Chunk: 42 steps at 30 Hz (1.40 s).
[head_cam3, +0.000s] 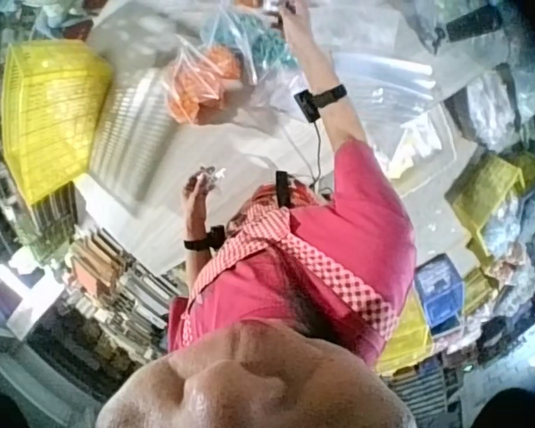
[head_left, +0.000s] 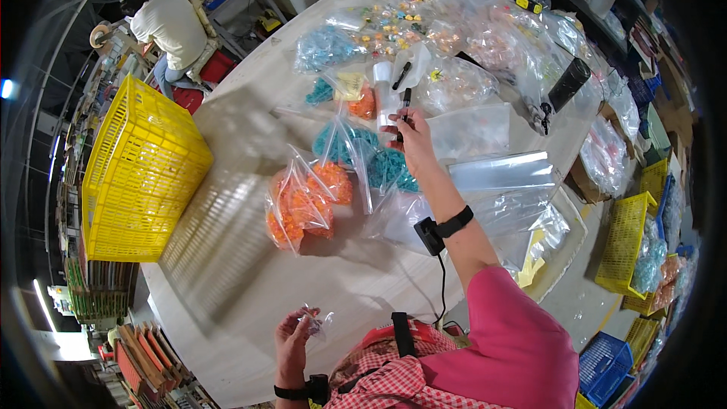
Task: The person labels small plastic items and places them into plastic bags at a factory workbench.
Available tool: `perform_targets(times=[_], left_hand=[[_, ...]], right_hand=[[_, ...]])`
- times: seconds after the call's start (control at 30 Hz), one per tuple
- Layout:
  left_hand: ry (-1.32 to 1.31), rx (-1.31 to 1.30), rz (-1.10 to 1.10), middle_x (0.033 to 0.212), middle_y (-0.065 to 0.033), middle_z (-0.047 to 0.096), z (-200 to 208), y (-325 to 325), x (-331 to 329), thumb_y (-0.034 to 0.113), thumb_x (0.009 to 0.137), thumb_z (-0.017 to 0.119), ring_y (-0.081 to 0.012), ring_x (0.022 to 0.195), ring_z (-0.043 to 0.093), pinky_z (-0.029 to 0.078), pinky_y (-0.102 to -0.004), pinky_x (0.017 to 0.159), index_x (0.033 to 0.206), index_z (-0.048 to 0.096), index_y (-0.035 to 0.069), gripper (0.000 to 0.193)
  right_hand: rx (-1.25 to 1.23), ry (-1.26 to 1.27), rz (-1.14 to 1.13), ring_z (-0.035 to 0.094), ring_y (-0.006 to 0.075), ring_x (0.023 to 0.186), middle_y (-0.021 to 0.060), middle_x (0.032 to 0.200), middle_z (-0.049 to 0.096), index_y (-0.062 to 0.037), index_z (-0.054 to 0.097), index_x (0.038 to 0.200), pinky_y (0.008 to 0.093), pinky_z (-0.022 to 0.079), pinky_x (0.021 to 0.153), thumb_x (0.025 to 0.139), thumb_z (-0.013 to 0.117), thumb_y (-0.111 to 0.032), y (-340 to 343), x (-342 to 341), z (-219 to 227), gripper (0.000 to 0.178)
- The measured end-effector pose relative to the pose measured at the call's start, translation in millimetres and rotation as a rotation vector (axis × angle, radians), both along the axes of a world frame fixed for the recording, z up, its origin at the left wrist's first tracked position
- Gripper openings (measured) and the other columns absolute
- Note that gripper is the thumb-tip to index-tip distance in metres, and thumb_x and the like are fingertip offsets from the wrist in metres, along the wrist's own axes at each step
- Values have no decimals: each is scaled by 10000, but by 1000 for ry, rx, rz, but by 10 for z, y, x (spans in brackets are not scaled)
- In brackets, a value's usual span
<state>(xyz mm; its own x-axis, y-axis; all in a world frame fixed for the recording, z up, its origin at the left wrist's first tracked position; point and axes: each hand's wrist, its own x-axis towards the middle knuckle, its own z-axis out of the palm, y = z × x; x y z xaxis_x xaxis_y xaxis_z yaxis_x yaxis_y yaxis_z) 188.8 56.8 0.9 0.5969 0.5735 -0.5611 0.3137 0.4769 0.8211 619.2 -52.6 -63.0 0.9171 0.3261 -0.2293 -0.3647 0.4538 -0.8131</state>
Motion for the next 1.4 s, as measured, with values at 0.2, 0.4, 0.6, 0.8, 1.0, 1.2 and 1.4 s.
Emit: perform_targets(times=[0.2,0.4,0.6,0.8,1.0,1.2,1.4], left_hand=[[-49,1,8,1078,-162,669,61,-51,36,54,910,621,-230,1010,653,533,-325,829,1048,624,-2,149],[8,41,13,1070,-164,679,57,-17,-38,71,912,619,-154,897,644,493,-247,743,1078,622,6,178],[66,58,22,1074,-158,677,65,-50,-95,88,909,623,-127,849,642,488,-229,723,1144,598,-19,260],[6,-33,-25,1058,-146,646,160,-68,-32,94,926,578,-222,874,669,558,-332,732,1366,427,-4,475],[8,-37,-46,1077,-140,641,225,-93,-137,59,914,555,-235,874,672,562,-331,706,1408,412,45,515],[-45,-23,-111,1139,-150,639,166,-7,-321,33,893,538,-225,866,668,552,-312,678,1321,525,20,428],[-78,-41,-161,1125,-127,660,199,32,-482,101,935,552,-168,860,650,529,-283,666,1275,578,1,355]], right_hand=[[-72,8,-10,654,212,933,79,1105,576,-82,462,1142,338,538,668,974,478,-69,132,395,60,170],[-384,-39,-21,566,288,1082,146,1253,491,-144,332,1426,415,543,763,934,592,-176,100,657,-8,558],[-1204,-725,25,500,289,1195,130,1183,588,-137,535,1278,524,423,926,821,627,-142,-442,501,-357,466],[-1824,-934,253,532,294,1164,93,1145,616,-178,606,1202,619,254,1061,810,585,-69,-702,492,-329,408],[-1816,-994,336,587,299,1106,84,1098,638,-216,621,1203,684,211,1071,816,579,-51,-862,458,-283,423],[-1753,-949,568,613,282,1065,106,1014,678,-174,692,971,626,256,1065,814,595,-113,-913,288,10,194],[-1732,-988,501,628,268,1029,46,977,693,-184,704,900,619,266,1055,813,624,-151,-1072,250,-147,122]])
